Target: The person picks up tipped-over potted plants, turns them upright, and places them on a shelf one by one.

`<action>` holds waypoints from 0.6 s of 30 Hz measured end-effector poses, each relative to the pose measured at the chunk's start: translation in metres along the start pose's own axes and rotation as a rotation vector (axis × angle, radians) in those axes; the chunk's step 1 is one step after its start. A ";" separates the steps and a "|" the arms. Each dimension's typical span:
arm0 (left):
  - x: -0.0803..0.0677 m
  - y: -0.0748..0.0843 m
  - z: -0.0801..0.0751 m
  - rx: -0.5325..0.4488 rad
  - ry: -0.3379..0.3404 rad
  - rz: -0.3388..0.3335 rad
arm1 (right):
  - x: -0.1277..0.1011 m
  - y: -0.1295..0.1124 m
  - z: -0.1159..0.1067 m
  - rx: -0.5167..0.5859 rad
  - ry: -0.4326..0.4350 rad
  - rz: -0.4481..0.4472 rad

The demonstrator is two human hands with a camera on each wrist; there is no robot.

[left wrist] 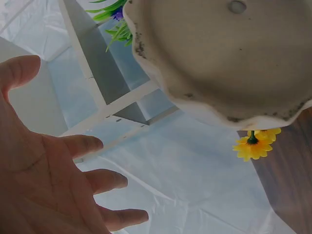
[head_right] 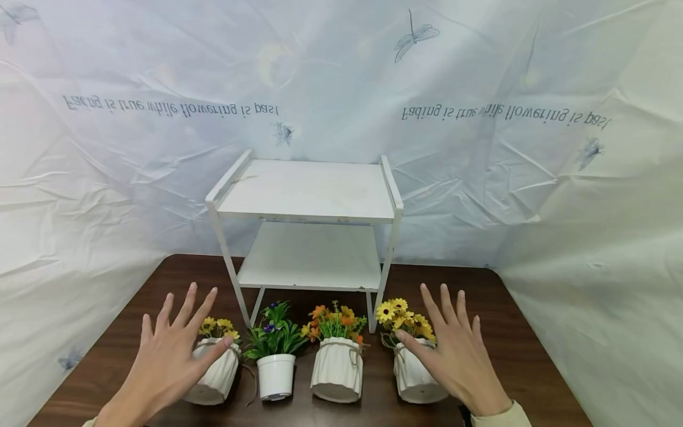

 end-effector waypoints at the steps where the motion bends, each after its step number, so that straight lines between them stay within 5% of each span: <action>1: 0.000 0.000 0.000 -0.002 0.003 0.002 | 0.001 0.000 -0.001 0.000 0.005 -0.002; 18: -0.001 -0.003 -0.001 -0.079 -0.031 -0.063 | 0.030 -0.025 -0.012 0.152 0.210 -0.028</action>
Point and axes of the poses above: each hand's wrist, its own x-axis towards the middle knuckle, its own z-axis out of the palm, y = z × x, the point moved 5 cm from there along x, towards the middle knuckle, and after that the axes turned 7 degrees about -z, right-handed, at the moved point
